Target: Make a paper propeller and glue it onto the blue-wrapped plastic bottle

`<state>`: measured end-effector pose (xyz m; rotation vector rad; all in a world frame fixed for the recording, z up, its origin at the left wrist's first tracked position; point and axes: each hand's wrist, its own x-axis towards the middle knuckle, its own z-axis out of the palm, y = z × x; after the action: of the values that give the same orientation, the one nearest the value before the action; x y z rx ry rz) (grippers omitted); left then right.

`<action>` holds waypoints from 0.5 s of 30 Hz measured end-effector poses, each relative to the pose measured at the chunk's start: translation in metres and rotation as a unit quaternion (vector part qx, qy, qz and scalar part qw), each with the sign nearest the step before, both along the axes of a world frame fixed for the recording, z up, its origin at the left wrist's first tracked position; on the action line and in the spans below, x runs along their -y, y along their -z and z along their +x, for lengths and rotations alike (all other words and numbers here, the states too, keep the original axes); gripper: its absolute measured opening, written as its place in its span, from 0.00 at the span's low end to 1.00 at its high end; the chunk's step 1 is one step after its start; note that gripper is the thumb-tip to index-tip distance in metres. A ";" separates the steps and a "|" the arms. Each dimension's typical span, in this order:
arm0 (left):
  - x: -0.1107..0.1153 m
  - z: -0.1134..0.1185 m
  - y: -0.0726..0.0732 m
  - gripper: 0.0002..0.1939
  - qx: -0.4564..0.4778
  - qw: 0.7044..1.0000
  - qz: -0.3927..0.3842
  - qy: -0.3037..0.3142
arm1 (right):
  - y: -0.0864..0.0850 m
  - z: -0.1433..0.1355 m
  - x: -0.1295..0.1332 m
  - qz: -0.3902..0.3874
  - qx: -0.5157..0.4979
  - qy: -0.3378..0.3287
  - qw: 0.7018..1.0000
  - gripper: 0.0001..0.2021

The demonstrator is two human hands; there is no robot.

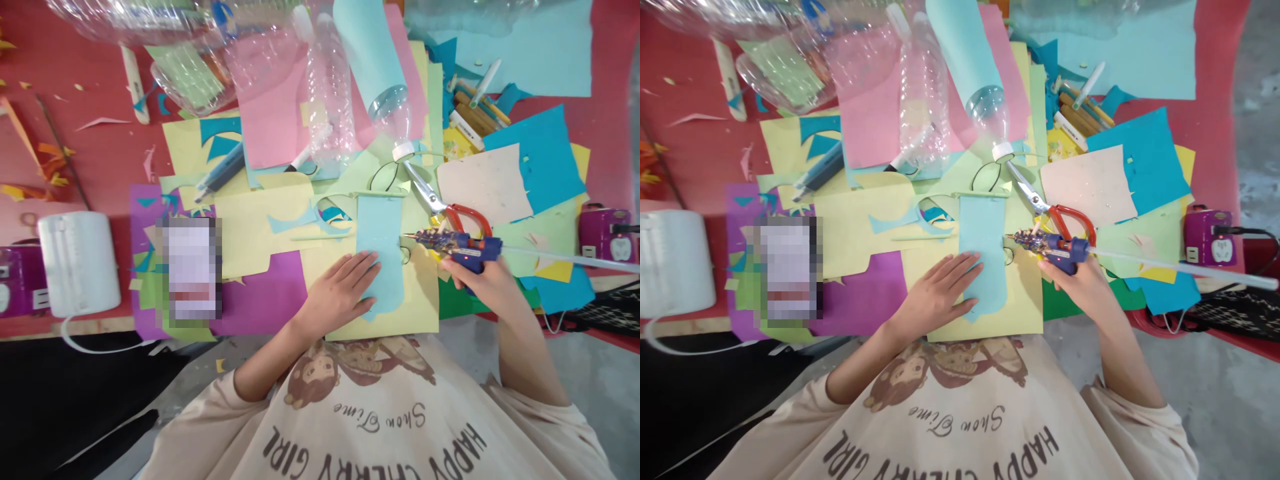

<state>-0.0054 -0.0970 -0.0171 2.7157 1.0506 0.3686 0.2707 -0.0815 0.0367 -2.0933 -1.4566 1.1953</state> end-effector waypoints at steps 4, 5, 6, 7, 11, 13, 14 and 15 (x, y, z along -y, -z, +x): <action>0.000 -0.005 -0.003 0.23 -0.006 1.000 0.006 -0.007 | -0.004 0.015 -0.011 0.038 -0.100 0.099 0.989 0.12; 0.000 -0.007 -0.003 0.23 -0.007 1.000 0.009 -0.009 | -0.004 0.020 -0.015 0.063 -0.116 0.130 0.983 0.11; 0.001 -0.009 -0.004 0.23 -0.008 1.000 0.013 -0.011 | -0.002 0.026 -0.019 0.089 -0.127 0.171 0.973 0.10; 0.002 -0.011 -0.005 0.23 -0.010 1.000 0.016 -0.013 | 0.000 0.032 -0.024 0.116 -0.130 0.214 0.961 0.09; 0.006 -0.019 -0.007 0.22 -0.011 1.000 0.010 -0.023 | 0.013 0.059 -0.041 0.164 -0.073 0.276 0.944 0.09; 0.006 -0.024 -0.006 0.20 0.003 0.999 0.001 -0.032 | 0.019 0.072 -0.048 0.152 0.001 0.306 0.940 0.08; 0.004 -0.027 -0.006 0.19 0.015 0.999 -0.001 -0.045 | 0.020 0.078 -0.050 0.145 0.036 0.308 0.939 0.07; 0.002 -0.030 -0.005 0.18 0.027 0.998 -0.001 -0.064 | 0.021 0.082 -0.052 0.129 0.065 0.303 0.942 0.07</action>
<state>-0.0353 -0.0987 -0.0123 2.6290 1.2111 0.4603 0.3532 -0.0298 0.0156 -2.2162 -0.8415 0.6037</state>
